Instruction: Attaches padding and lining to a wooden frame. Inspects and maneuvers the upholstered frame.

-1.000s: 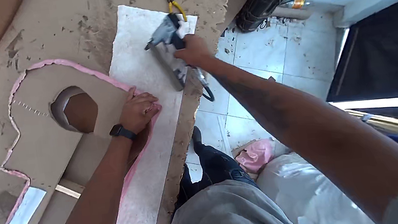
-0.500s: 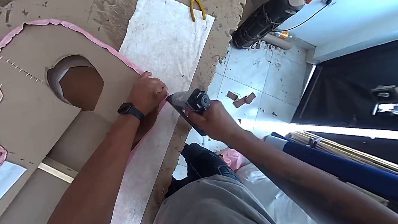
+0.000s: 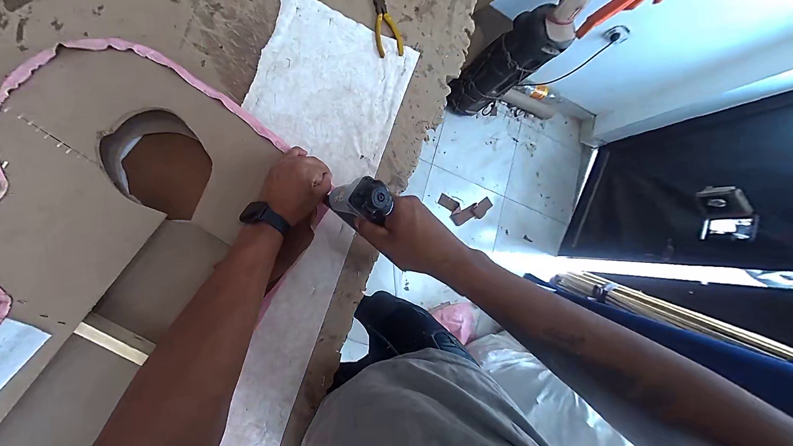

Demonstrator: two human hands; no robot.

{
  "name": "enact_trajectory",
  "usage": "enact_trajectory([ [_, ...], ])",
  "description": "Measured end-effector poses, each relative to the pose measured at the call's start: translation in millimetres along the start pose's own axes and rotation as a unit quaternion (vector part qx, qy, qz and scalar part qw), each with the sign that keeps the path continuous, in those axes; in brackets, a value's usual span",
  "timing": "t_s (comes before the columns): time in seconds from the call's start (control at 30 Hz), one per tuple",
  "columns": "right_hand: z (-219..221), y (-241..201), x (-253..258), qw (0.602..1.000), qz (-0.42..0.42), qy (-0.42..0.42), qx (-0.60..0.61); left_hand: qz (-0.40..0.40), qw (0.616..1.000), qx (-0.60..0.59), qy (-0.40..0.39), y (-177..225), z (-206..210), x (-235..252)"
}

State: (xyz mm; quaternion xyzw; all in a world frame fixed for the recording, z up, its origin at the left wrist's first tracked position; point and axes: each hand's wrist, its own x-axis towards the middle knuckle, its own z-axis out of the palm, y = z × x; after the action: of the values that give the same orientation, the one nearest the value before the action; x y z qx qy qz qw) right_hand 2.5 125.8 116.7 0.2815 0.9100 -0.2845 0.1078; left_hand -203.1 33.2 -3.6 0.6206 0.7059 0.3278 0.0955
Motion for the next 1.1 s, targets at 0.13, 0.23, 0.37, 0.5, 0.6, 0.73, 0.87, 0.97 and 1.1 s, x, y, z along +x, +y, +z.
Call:
enact_trajectory([
  [0.13,1,3,1,1.000,-0.013,-0.006,0.004,-0.001,1.000,0.000,-0.004,-1,-1,1],
  [0.23,2,-2,3,1.000,-0.012,-0.018,-0.005,0.000,1.000,0.001,-0.006,-3,1,-1],
  [0.37,-1,0,6,1.000,-0.007,-0.029,0.002,-0.002,1.000,-0.002,-0.003,0,-3,1],
  [0.5,-33,19,16,0.983,0.047,-0.104,0.143,-0.040,0.999,-0.014,-0.021,-4,-25,7],
  [0.6,-62,54,38,0.950,0.083,-0.104,0.282,-0.106,0.993,0.046,-0.018,6,-62,1],
  [0.73,-72,122,132,0.896,0.092,-0.130,0.415,-0.302,0.925,0.126,-0.192,60,-101,-29],
  [0.87,-73,150,216,0.890,0.117,-0.122,0.424,-0.385,0.879,0.118,-0.257,48,-116,-37],
  [0.97,-80,142,217,0.946,0.073,-0.003,0.317,-0.428,0.892,0.112,-0.089,44,-153,-13],
  [1.1,-69,87,122,0.979,-0.019,0.054,0.194,-0.436,0.880,0.150,-0.111,107,-118,-53],
])
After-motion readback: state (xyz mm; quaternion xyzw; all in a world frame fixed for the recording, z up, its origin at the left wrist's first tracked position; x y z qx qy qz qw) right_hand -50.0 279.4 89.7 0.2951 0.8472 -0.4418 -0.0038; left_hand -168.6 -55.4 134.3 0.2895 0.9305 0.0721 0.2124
